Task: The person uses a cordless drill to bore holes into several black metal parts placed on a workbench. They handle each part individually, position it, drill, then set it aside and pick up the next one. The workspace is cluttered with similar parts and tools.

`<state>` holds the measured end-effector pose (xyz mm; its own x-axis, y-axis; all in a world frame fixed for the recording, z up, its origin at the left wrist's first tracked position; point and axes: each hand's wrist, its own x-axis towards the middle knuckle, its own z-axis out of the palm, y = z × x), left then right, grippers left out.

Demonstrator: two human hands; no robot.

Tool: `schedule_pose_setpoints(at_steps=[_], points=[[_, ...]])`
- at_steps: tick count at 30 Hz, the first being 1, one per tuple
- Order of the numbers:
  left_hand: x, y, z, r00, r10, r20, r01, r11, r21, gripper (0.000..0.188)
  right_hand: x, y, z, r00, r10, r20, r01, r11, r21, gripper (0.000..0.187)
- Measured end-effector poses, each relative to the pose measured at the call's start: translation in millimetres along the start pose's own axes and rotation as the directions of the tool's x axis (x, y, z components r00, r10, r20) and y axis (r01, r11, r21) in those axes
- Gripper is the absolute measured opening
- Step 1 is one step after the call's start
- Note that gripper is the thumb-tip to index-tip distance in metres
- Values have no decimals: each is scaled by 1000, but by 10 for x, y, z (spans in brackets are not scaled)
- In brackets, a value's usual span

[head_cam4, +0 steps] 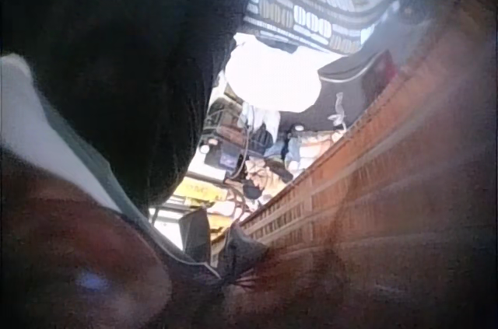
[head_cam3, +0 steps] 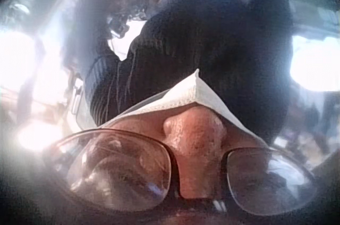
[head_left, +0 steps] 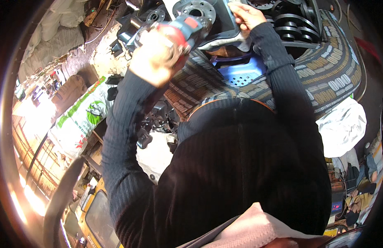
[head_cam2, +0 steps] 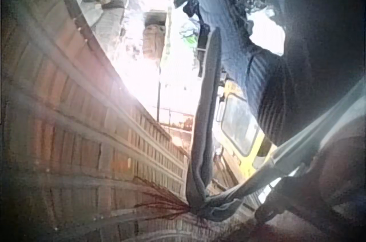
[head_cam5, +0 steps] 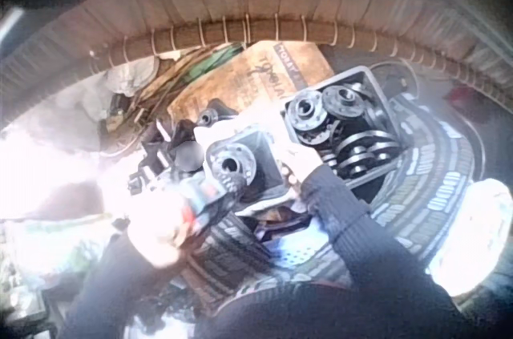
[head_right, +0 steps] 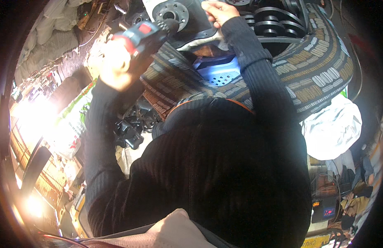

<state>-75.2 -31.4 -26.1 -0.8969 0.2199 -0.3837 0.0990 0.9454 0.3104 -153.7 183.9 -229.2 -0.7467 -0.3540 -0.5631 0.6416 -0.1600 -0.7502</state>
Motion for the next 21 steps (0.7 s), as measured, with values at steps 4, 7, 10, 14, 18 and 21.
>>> schedule_pose_setpoints(at_steps=[4,7,10,14,18,21], points=[[-320,186,-90,975,198,-100,-196,980,30,40,-469,257,97,955,19,298,-205,765,611,34],[-397,208,-28,943,330,-49,-312,925,218,32,-636,482,228,886,92,455,-421,572,704,37],[-500,254,21,949,309,-61,-299,945,132,28,-689,394,316,887,92,451,-401,637,658,36],[-485,241,79,965,261,-17,-255,955,154,31,-629,320,374,872,93,480,-426,628,651,36],[-482,335,6,981,194,8,-195,978,72,28,-669,354,396,849,-7,528,-441,543,715,39],[-491,355,-46,978,208,20,-207,978,-30,29,-616,357,381,837,-34,546,-462,491,738,41]])
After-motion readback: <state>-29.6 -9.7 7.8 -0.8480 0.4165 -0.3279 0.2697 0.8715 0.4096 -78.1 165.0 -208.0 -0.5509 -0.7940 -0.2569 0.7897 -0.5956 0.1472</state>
